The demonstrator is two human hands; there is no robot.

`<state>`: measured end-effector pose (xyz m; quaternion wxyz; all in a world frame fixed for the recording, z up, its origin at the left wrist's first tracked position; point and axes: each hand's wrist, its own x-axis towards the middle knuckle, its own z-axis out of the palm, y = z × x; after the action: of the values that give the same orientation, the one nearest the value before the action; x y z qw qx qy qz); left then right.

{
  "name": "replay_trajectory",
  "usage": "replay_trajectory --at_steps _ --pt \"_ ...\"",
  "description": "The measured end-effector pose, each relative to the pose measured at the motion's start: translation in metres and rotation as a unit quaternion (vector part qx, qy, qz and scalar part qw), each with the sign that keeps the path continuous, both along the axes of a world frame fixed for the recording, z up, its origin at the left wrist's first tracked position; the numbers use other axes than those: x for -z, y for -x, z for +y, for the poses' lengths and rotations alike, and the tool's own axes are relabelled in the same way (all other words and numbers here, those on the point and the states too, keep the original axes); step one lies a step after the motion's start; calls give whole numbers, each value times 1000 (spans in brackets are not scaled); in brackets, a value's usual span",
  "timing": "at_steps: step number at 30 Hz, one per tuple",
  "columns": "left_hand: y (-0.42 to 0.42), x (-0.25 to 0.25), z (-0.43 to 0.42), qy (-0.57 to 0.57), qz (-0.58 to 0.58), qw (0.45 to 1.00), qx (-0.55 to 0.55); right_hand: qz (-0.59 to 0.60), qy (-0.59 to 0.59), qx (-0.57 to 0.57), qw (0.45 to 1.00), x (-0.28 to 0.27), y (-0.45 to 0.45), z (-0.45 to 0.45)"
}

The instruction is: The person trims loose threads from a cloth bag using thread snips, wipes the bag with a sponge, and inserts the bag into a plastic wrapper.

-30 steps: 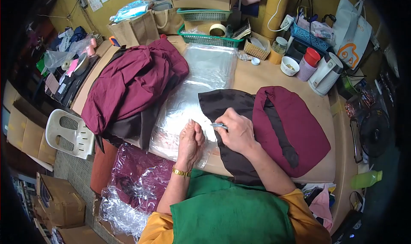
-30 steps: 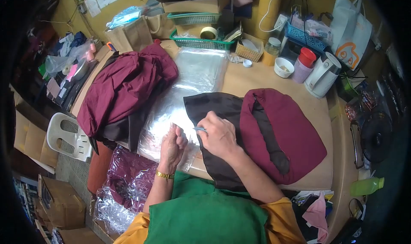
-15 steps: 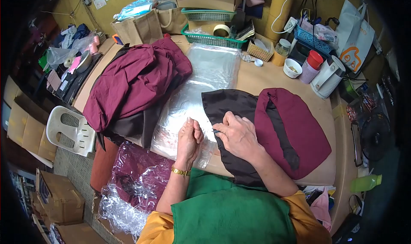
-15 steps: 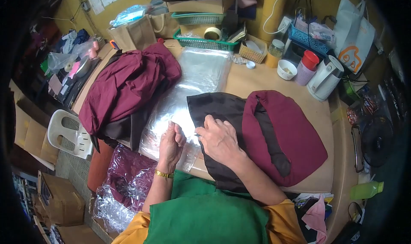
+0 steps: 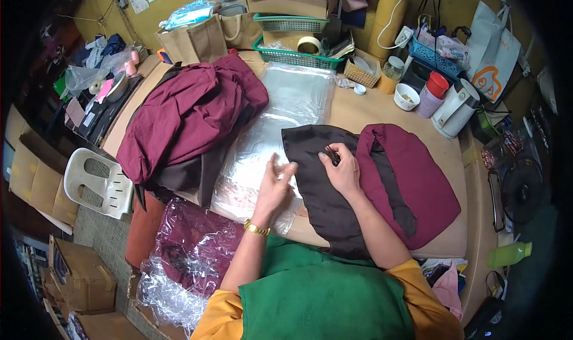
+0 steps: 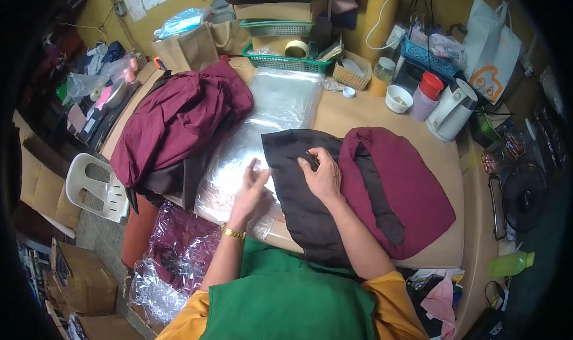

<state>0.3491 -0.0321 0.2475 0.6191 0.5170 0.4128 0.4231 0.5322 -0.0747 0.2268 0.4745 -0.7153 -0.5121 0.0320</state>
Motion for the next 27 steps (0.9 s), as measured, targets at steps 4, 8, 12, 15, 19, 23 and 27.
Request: replay_trajectory --at_steps 4,8,12,15,19,23,27 --pt "-7 4 9 -55 153 964 209 15 12 43 999 10 -20 14" --pt "24 14 26 -133 161 968 137 -32 78 100 991 8 -59 24" --pt "69 3 43 -303 188 931 -74 -23 89 147 985 7 -74 32" --pt "57 -14 30 -410 362 831 -99 -31 110 140 984 2 -72 37" --pt "7 6 -8 -373 424 813 140 -43 147 161 975 1 -79 47" --pt "10 -38 -64 -184 282 749 571 -36 146 187 971 1 -85 53" --pt "13 -25 -67 -127 275 904 303 36 172 90 980 1 -110 54"
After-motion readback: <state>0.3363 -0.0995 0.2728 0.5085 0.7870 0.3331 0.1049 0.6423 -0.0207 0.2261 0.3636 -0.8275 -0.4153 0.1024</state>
